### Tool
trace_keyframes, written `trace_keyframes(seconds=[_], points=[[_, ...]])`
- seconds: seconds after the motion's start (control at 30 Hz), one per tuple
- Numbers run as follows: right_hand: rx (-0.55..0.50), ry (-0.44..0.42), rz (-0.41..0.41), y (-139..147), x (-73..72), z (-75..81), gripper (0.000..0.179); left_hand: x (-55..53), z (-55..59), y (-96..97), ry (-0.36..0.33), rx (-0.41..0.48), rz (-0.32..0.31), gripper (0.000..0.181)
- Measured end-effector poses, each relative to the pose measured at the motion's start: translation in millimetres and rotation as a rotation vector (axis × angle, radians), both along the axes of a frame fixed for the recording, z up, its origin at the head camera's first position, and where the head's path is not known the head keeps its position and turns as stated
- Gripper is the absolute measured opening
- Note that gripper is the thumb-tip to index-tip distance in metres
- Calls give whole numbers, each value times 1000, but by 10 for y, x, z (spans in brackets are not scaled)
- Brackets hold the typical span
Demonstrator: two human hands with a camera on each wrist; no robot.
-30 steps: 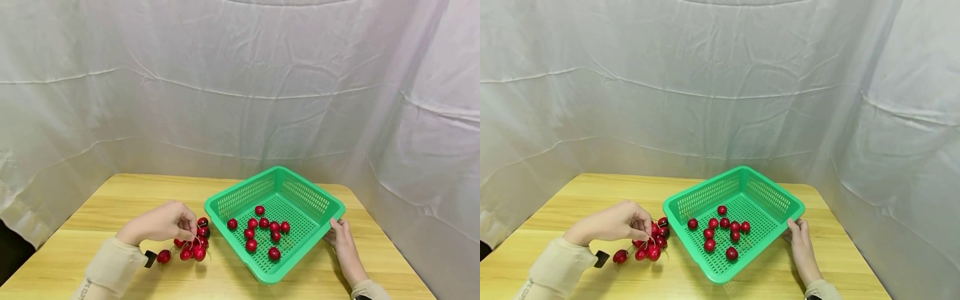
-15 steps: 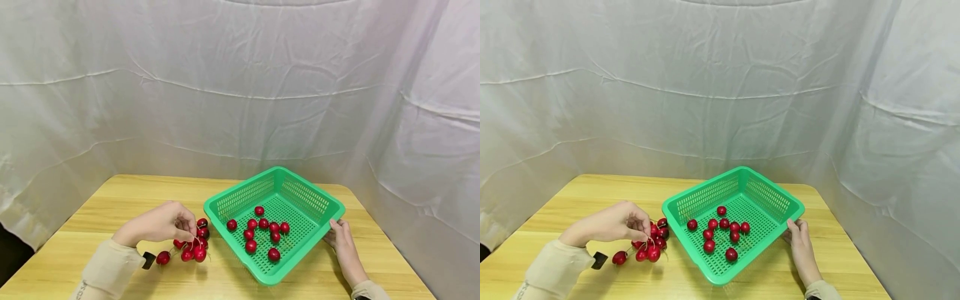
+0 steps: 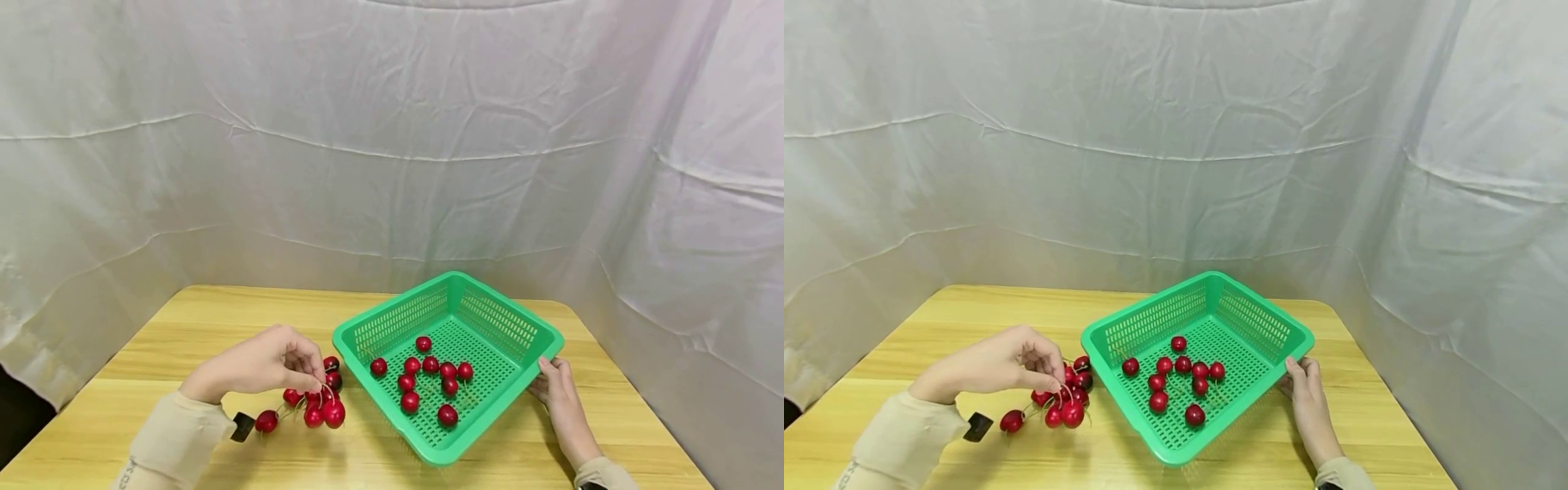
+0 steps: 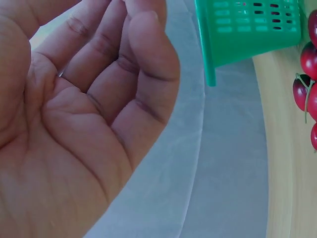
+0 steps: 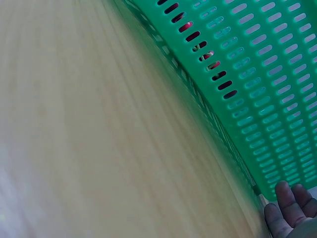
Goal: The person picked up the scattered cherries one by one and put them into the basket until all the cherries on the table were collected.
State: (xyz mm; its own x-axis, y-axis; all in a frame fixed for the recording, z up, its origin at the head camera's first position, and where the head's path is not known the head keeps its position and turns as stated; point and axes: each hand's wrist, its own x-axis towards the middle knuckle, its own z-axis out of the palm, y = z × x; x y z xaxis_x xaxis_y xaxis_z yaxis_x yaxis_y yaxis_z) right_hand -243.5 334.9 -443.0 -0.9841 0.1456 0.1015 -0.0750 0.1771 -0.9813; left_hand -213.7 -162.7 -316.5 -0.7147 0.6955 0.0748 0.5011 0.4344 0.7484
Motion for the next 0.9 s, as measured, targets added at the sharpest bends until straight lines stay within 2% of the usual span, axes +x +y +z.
trace_keyframes(seconds=[0.27, 0.53, 0.8, 0.9], points=[[20, 2, 5, 6, 12, -12, 57, -1, 34, 18, 32, 56, 12, 4], [138, 18, 35, -3, 70, 2, 61, -10, 137, 85, 102, 111, 57, 5], [128, 7, 26, -10, 72, 5, 59, -4, 314, 320, 186, 144, 124, 7], [122, 4, 28, -23, 72, 0, 60, -10, 344, 442, 220, 160, 119, 6]])
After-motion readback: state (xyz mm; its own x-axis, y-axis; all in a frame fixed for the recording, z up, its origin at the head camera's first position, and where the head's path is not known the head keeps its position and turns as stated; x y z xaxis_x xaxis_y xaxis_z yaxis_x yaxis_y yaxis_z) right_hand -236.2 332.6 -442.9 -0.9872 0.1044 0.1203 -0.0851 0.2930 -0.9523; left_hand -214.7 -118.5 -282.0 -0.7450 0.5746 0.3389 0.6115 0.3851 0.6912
